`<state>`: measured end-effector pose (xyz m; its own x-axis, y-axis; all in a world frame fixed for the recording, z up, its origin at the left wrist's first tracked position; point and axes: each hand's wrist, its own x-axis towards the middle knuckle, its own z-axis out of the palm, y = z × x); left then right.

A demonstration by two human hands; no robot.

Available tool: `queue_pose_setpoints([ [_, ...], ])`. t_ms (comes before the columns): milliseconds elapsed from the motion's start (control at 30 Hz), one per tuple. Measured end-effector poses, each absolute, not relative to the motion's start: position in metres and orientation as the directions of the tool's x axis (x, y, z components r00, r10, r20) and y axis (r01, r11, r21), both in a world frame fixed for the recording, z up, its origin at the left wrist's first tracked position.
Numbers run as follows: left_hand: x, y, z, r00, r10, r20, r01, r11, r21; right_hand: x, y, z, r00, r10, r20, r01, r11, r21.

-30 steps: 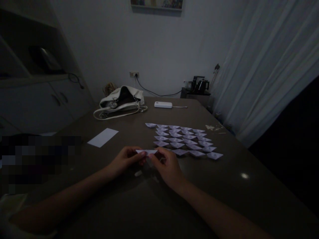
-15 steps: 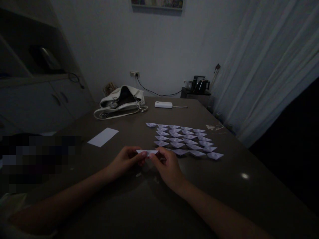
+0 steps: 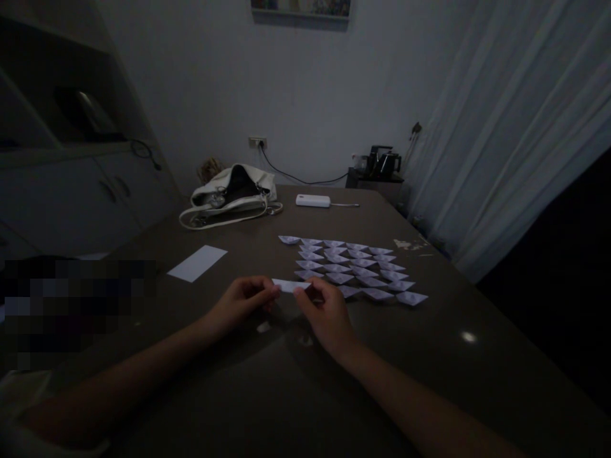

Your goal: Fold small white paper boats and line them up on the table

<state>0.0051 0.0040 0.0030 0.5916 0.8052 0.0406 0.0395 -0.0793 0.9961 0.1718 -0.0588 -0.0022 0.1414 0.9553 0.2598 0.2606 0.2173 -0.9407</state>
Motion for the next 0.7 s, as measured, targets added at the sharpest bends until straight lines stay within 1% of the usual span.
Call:
queue_pose_setpoints([
  [133, 0.0054, 0.0048, 0.0026, 0.612, 0.790, 0.037, 0.011, -0.054, 0.998, 0.1720, -0.0583, -0.0023, 0.140, 0.961, 0.237, 0.243, 0.199, -0.949],
  [267, 0.0060, 0.0067, -0.0001, 0.648, 0.761, 0.044, 0.012, -0.067, 0.998, 0.1719, -0.0587, -0.0030, 0.123, 0.960, 0.250, 0.232, 0.217, -0.948],
  [700, 0.0057, 0.0033, 0.0049, 0.578, 0.813, 0.065, 0.024, -0.097, 0.995, 0.1719, -0.0594, -0.0040, 0.101, 0.965, 0.240, 0.244, 0.210, -0.947],
])
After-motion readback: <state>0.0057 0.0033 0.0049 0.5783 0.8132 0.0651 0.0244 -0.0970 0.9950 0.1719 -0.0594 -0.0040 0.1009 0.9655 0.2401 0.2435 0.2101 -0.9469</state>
